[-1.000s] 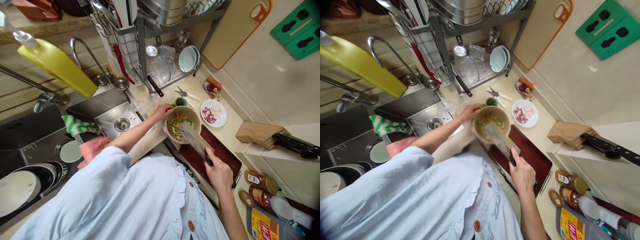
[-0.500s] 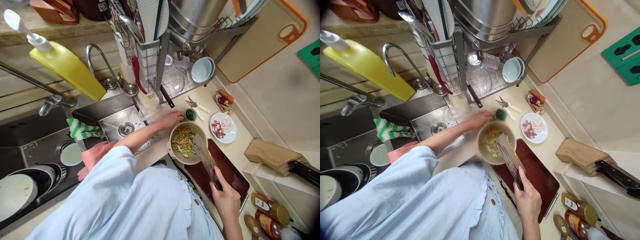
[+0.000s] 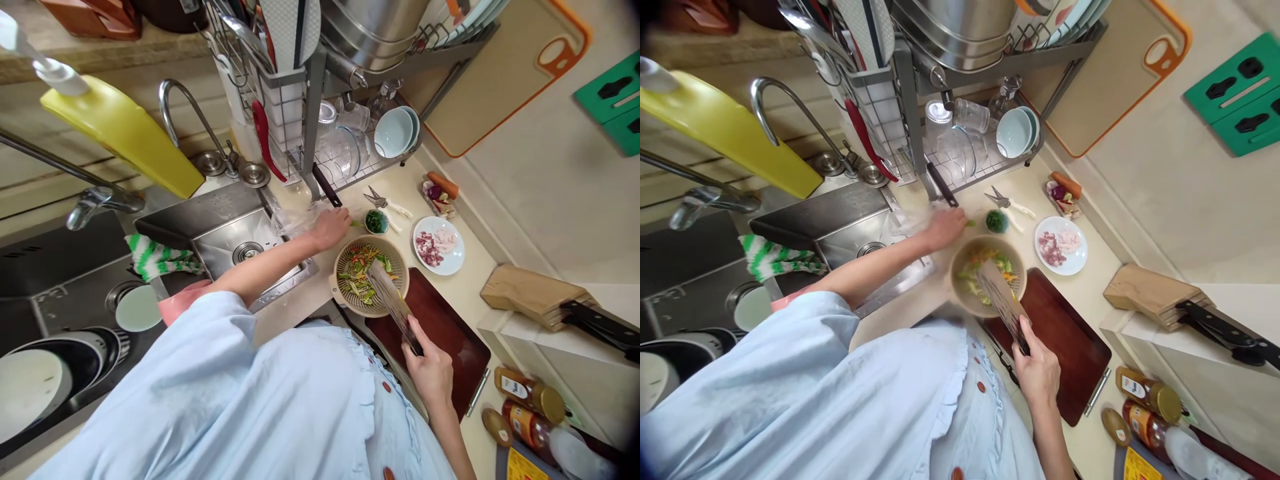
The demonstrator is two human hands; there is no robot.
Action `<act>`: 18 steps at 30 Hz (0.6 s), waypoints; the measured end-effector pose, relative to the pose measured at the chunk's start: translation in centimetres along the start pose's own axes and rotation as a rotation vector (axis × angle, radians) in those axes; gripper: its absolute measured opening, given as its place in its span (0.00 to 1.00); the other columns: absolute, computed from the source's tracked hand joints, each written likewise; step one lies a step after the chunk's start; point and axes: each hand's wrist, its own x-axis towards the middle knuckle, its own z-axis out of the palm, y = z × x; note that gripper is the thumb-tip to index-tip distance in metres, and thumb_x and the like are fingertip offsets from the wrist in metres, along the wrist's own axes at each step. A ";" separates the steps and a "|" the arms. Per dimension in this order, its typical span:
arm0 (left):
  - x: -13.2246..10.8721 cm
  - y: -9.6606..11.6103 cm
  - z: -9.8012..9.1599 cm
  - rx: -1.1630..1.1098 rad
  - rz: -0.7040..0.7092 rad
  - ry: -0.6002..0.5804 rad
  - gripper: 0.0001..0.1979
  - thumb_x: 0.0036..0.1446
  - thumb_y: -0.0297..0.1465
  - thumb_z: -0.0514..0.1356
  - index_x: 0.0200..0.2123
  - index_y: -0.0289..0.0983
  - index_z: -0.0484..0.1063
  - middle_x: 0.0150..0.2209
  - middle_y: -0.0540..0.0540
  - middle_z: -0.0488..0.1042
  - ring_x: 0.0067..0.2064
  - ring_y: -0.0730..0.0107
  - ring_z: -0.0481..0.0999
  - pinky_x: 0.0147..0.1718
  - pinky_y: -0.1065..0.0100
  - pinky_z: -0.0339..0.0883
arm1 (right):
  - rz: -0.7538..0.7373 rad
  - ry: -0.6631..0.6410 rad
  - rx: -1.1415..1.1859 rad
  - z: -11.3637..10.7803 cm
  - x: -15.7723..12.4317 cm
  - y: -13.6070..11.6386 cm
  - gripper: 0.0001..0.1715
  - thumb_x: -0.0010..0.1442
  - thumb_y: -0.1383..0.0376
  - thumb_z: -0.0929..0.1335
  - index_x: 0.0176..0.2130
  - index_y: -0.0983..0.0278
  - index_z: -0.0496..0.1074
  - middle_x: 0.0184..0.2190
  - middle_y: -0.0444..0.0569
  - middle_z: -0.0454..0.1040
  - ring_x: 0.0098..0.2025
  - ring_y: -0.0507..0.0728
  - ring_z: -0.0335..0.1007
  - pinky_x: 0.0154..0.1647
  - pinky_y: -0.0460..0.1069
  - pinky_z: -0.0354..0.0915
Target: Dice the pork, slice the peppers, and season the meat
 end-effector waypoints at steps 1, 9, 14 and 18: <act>-0.9 0.5 -1.2 0.015 -0.054 0.063 0.09 0.59 0.25 0.54 0.39 0.30 0.72 0.45 0.32 0.73 0.49 0.51 0.69 0.42 0.57 0.62 | -0.010 0.013 0.028 0.2 0.1 0.2 0.26 0.59 0.61 0.65 0.56 0.60 0.73 0.43 0.50 0.80 0.28 0.57 0.78 0.26 0.48 0.70; -11.8 8.2 -0.2 -0.836 -0.114 -0.356 0.12 0.61 0.33 0.50 0.35 0.35 0.71 0.34 0.47 0.76 0.35 0.68 0.74 0.36 0.68 0.67 | -0.030 0.175 0.235 0.8 1.5 1.9 0.26 0.58 0.62 0.68 0.56 0.61 0.73 0.46 0.51 0.79 0.37 0.58 0.80 0.42 0.50 0.73; -12.4 9.9 2.4 -0.910 -0.340 -0.170 0.06 0.59 0.31 0.55 0.33 0.36 0.70 0.31 0.50 0.74 0.34 0.71 0.72 0.35 0.71 0.67 | -0.051 0.246 0.342 1.0 3.1 1.9 0.25 0.58 0.61 0.68 0.55 0.60 0.74 0.47 0.50 0.79 0.37 0.58 0.80 0.44 0.50 0.73; -11.8 9.8 0.5 -1.281 -0.488 -0.057 0.07 0.60 0.33 0.57 0.39 0.36 0.69 0.32 0.49 0.74 0.32 0.72 0.73 0.29 0.73 0.68 | -0.111 0.275 0.390 1.6 3.7 1.2 0.25 0.59 0.62 0.68 0.55 0.61 0.74 0.46 0.51 0.79 0.39 0.58 0.80 0.45 0.50 0.73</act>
